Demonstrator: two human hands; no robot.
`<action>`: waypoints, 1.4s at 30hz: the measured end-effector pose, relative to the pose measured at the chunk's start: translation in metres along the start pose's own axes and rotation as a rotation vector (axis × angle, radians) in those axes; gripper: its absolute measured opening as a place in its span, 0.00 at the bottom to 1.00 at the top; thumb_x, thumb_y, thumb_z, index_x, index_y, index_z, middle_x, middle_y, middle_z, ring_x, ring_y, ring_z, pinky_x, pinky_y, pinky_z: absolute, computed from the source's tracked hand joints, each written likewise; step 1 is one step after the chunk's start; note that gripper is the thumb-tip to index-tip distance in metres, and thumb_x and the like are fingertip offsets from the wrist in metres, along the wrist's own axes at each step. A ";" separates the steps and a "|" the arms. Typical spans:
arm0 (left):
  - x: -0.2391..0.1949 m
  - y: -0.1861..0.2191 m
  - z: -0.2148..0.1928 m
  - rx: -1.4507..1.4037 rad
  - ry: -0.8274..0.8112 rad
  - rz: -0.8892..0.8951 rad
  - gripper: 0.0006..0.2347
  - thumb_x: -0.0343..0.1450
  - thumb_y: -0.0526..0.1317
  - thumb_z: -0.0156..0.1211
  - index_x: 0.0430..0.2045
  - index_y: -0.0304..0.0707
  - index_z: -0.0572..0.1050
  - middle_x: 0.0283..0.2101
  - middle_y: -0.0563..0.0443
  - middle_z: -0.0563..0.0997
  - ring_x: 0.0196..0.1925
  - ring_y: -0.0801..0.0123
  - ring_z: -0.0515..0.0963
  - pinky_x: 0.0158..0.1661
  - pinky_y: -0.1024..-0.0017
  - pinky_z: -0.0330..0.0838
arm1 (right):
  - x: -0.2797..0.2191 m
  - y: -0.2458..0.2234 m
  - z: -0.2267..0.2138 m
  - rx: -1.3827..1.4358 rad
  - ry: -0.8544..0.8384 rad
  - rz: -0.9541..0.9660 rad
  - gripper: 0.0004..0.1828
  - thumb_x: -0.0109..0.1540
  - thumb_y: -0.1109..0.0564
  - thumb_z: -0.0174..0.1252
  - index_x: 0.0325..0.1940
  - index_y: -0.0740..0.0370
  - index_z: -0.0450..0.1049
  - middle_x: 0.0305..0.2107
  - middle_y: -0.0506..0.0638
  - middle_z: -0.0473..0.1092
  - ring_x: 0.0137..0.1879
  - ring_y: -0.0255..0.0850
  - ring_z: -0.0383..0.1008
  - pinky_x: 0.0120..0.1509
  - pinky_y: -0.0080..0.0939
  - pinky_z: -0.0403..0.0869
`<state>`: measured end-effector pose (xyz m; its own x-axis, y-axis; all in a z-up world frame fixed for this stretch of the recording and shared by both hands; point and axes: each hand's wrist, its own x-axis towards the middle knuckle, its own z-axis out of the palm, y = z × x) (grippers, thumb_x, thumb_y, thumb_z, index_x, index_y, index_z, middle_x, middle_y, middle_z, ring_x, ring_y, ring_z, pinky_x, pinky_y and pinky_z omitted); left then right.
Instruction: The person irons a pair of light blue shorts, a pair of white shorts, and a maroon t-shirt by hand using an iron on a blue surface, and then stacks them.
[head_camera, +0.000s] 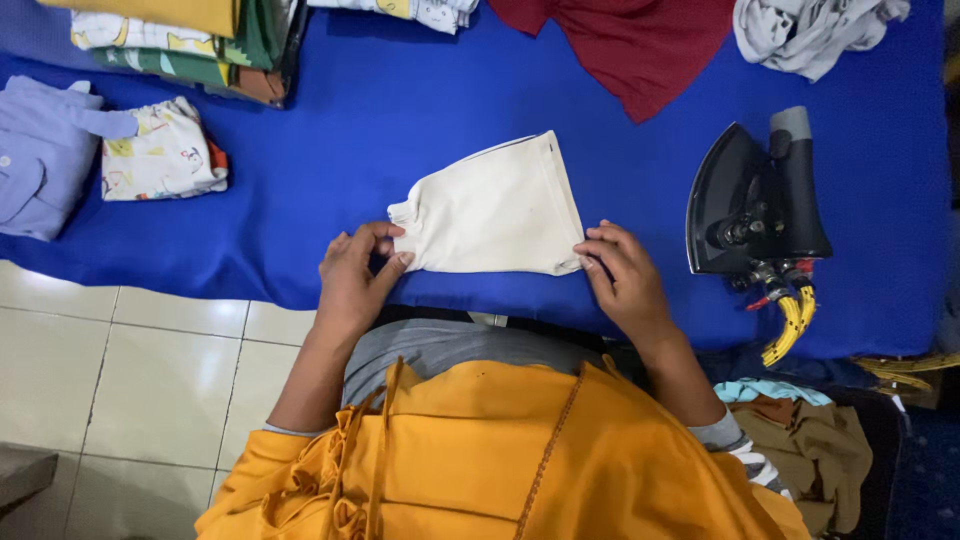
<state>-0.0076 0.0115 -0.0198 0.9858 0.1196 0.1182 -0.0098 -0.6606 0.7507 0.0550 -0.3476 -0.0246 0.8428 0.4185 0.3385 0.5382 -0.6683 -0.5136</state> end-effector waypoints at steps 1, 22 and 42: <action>0.000 0.001 0.001 -0.003 0.000 0.005 0.13 0.66 0.47 0.64 0.43 0.54 0.73 0.27 0.60 0.78 0.39 0.59 0.78 0.58 0.45 0.57 | 0.002 -0.004 0.000 -0.005 0.004 0.000 0.09 0.62 0.55 0.56 0.47 0.48 0.76 0.47 0.43 0.67 0.63 0.45 0.66 0.67 0.45 0.65; -0.004 -0.001 0.010 0.017 -0.011 0.245 0.12 0.66 0.38 0.61 0.40 0.60 0.78 0.35 0.56 0.78 0.51 0.60 0.72 0.64 0.48 0.40 | 0.004 -0.021 0.029 -0.052 0.165 -0.112 0.06 0.57 0.54 0.64 0.34 0.55 0.75 0.46 0.49 0.67 0.59 0.51 0.68 0.61 0.52 0.66; 0.083 0.101 -0.076 0.456 0.361 0.819 0.09 0.62 0.33 0.66 0.33 0.46 0.75 0.33 0.53 0.76 0.35 0.60 0.79 0.42 0.63 0.72 | 0.068 -0.024 -0.047 0.528 0.526 -0.121 0.09 0.62 0.67 0.62 0.42 0.69 0.68 0.29 0.58 0.69 0.31 0.40 0.70 0.39 0.38 0.72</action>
<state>0.0603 0.0105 0.1152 0.5938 -0.3310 0.7334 -0.5224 -0.8519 0.0384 0.0984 -0.3318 0.0476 0.7323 0.0330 0.6802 0.6719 -0.1971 -0.7139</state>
